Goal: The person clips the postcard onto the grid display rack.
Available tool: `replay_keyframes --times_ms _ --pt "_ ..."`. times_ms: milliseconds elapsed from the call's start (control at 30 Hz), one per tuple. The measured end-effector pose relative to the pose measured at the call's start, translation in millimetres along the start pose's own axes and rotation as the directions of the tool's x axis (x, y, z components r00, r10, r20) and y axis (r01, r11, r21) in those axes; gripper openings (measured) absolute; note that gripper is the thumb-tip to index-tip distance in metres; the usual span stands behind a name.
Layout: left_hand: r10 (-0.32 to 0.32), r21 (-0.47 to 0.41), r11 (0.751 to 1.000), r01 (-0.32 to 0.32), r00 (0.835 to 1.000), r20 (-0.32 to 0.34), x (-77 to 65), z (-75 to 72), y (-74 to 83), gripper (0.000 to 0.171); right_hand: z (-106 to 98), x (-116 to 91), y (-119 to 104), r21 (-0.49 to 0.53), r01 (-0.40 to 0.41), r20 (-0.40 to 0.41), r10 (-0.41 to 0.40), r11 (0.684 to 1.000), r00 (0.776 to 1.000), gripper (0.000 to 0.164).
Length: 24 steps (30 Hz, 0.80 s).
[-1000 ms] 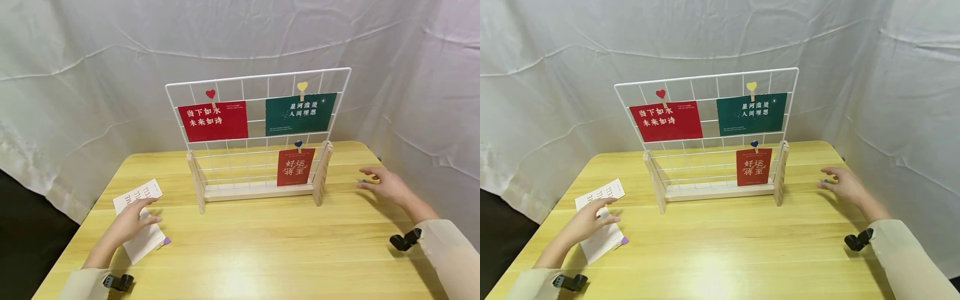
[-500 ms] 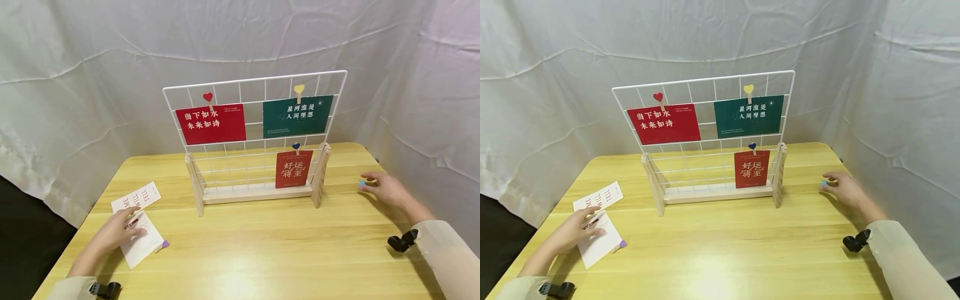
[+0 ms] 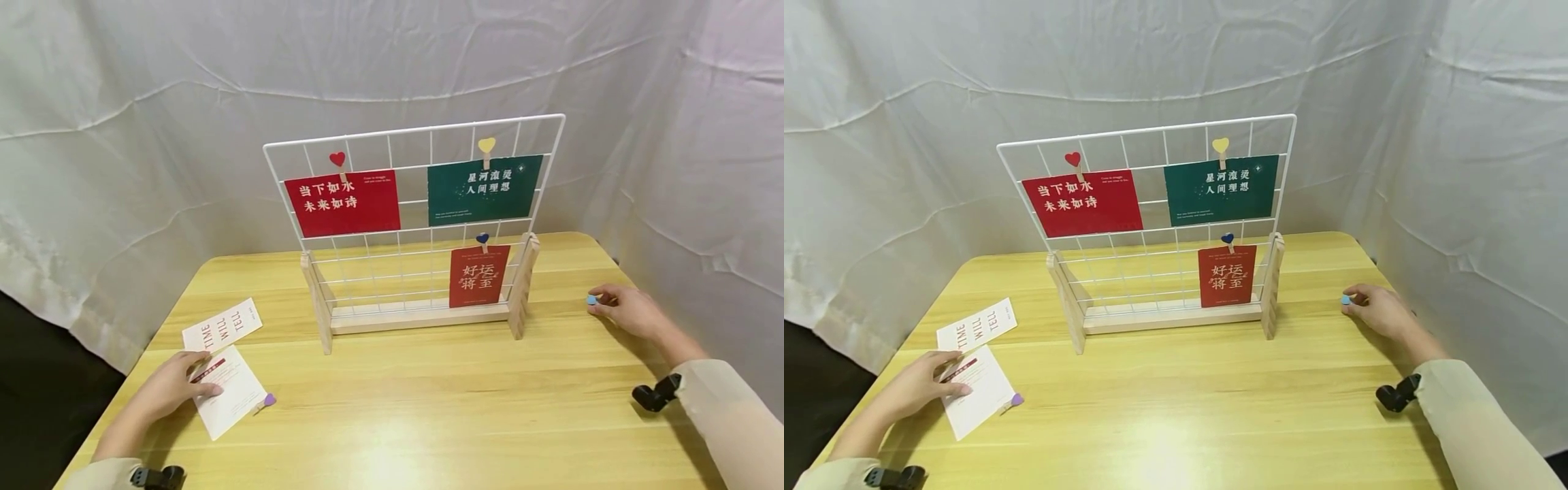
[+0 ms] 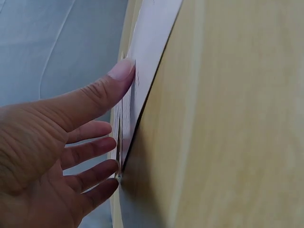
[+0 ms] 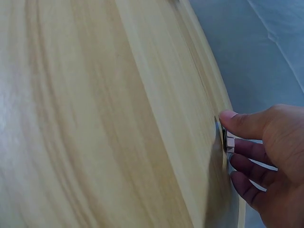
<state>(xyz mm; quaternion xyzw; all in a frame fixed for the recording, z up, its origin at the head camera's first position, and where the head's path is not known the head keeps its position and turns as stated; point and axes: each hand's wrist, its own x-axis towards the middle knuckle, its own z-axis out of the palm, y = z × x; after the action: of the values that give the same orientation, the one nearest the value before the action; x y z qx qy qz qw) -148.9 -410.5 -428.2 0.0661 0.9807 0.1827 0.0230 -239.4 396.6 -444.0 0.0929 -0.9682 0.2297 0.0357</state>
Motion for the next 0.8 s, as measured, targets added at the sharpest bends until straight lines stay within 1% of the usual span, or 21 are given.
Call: replay_keyframes --times_ms 100,267,467,600,700,800 --pt "-0.005 0.008 1.0 0.005 1.0 0.008 0.6 -1.6 -2.4 0.085 1.0 1.5 1.7 -0.008 0.01 -0.015 -0.011 1.0 1.0 0.04" --pt "-0.019 -0.01 1.0 0.019 1.0 0.025 2.4 -3.7 -5.4 0.088 2.2 2.0 1.5 -0.012 0.023 -0.035 -0.024 1.0 0.999 0.035" --pt "-0.088 -0.077 0.993 0.094 0.993 0.073 6.4 -6.0 -6.2 0.094 1.8 0.4 -0.2 -0.015 0.038 -0.05 -0.039 0.999 0.998 0.027" --pt "-0.118 -0.099 0.987 0.127 0.989 0.087 7.7 -5.6 -7.0 0.093 1.5 -0.1 0.5 -0.014 0.051 -0.052 -0.052 0.999 0.997 0.022" --pt "-0.123 -0.097 0.987 0.131 0.989 0.084 7.8 -5.8 -6.9 0.091 1.6 -0.5 0.6 -0.013 0.057 -0.052 -0.058 0.998 0.997 0.02" --pt "-0.115 -0.073 0.99 0.121 0.991 0.074 8.0 -6.3 -5.8 0.087 2.6 -0.6 0.1 -0.013 0.06 -0.051 -0.061 0.998 0.997 0.019"
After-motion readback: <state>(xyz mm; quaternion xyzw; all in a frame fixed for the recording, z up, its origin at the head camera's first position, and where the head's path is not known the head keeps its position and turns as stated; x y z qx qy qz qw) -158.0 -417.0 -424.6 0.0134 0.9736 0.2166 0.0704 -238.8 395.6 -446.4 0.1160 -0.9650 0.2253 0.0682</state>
